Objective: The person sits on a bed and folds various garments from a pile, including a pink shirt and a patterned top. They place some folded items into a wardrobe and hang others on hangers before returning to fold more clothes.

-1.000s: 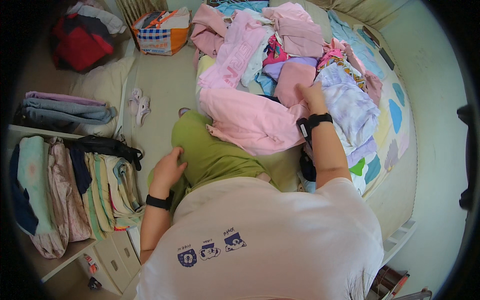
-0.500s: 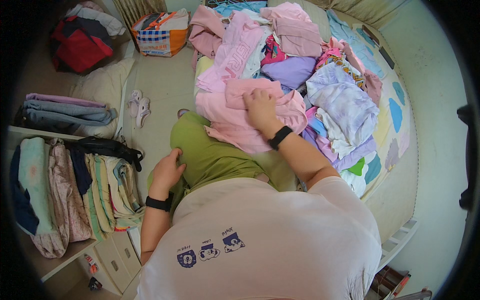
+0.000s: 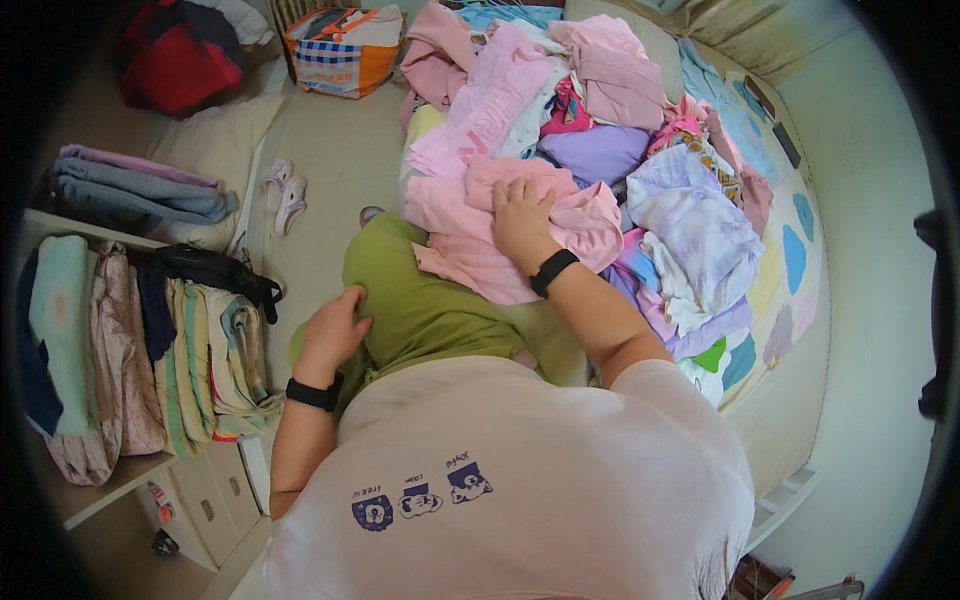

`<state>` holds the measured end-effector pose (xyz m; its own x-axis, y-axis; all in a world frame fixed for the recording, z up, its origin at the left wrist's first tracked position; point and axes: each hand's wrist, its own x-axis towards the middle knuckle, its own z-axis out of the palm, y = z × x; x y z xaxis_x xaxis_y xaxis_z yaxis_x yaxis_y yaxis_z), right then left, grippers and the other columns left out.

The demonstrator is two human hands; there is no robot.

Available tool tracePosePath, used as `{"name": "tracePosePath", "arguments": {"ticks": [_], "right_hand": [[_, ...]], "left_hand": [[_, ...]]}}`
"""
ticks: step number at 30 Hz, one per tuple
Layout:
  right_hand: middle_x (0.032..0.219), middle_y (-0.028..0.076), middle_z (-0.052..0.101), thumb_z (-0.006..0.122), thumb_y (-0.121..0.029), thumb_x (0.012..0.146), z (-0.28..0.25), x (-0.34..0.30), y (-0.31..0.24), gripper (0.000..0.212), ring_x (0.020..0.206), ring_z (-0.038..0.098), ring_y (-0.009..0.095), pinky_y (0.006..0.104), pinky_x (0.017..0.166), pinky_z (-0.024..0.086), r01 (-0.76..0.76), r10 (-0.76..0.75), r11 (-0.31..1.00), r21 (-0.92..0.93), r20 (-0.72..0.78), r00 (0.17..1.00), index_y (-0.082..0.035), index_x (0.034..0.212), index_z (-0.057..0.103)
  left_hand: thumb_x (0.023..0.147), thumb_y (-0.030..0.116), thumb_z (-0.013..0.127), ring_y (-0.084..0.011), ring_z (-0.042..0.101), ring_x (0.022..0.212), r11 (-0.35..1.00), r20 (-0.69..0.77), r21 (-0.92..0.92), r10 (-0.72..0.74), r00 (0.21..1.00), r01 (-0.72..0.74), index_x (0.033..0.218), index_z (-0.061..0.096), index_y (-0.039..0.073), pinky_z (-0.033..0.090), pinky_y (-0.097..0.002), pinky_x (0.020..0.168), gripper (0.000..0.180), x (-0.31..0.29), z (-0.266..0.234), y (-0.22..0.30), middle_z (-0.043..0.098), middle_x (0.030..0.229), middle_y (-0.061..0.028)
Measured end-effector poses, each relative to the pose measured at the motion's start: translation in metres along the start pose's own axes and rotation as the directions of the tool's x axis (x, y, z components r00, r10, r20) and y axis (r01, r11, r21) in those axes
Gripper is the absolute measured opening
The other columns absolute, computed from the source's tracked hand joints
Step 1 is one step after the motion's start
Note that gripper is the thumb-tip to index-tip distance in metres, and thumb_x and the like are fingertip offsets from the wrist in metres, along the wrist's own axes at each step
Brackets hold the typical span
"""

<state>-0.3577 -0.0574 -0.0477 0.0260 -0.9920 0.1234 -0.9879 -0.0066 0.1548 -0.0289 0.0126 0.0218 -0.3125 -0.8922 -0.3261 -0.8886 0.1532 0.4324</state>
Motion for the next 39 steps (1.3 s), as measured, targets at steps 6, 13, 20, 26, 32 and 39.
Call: {"name": "tracePosePath", "arguments": {"ticks": [6,13,20,26,32,39], "right_hand": [[0.134,0.019,0.046,0.063,-0.029,0.082,-0.008,0.010,0.001,0.064,0.125,0.043,0.036,0.0691,0.099,0.030,-0.017,0.013,0.999,0.037,0.122,0.992,-0.008,0.139,0.043],[0.136,0.024,0.049,0.059,-0.042,0.083,-0.055,0.071,0.035,0.054,0.121,0.052,0.038,0.0508,0.100,0.042,-0.035,-0.157,0.949,0.314,0.565,0.810,-0.005,0.122,0.061],[0.125,0.031,0.053,0.064,-0.037,0.078,-0.034,0.163,0.058,0.063,0.116,0.053,0.044,0.0441,0.098,0.045,-0.224,0.102,0.765,0.604,0.230,0.968,-0.008,0.133,0.053],[0.136,0.030,0.042,0.063,-0.033,0.076,-0.009,0.234,0.062,0.065,0.117,0.049,0.047,0.0501,0.100,0.043,-0.278,0.305,0.806,0.523,0.036,0.952,-0.017,0.138,0.048],[0.141,0.024,0.040,0.071,-0.034,0.071,0.025,0.284,0.085,0.069,0.121,0.048,0.045,0.0506,0.104,0.040,-0.296,0.260,0.893,0.339,0.150,0.954,-0.011,0.133,0.054],[0.141,0.018,0.048,0.072,-0.015,0.076,0.020,0.252,0.076,0.068,0.130,0.047,0.026,0.0351,0.107,0.037,0.047,0.204,0.144,0.988,-0.076,0.976,0.002,0.136,0.047]], "left_hand": [[0.081,0.019,0.070,-0.0370,0.063,0.096,1.000,-0.022,-0.024,0.002,1.000,-0.002,0.114,0.050,0.012,0.049,-0.0463,0.077,0.039,-0.001,0.004,-0.005,0.067,0.101,-0.0151],[0.080,0.019,0.070,-0.0377,0.062,0.092,0.999,-0.032,-0.040,-0.012,0.999,0.011,0.113,0.051,0.014,0.049,-0.0477,0.075,0.038,0.000,0.007,-0.008,0.066,0.093,-0.0157],[0.079,0.018,0.071,-0.0383,0.061,0.093,1.000,0.013,-0.025,-0.017,1.000,0.017,0.113,0.054,0.013,0.050,-0.0478,0.076,0.039,0.005,-0.001,-0.007,0.066,0.096,-0.0168],[0.080,0.018,0.068,-0.0356,0.061,0.099,0.996,0.062,-0.072,-0.055,0.997,0.059,0.113,0.055,0.010,0.050,-0.0442,0.081,0.036,0.009,-0.004,-0.007,0.065,0.104,-0.0140],[0.082,0.022,0.068,-0.0366,0.063,0.096,0.998,0.033,-0.030,-0.046,0.998,0.047,0.115,0.057,0.011,0.051,-0.0472,0.080,0.036,0.020,-0.003,-0.015,0.067,0.103,-0.0144],[0.084,0.025,0.066,-0.0316,0.064,0.096,0.990,0.055,-0.096,-0.099,0.994,0.104,0.111,0.060,0.012,0.052,-0.0427,0.080,0.031,0.032,-0.008,-0.015,0.069,0.102,-0.0099]]}}
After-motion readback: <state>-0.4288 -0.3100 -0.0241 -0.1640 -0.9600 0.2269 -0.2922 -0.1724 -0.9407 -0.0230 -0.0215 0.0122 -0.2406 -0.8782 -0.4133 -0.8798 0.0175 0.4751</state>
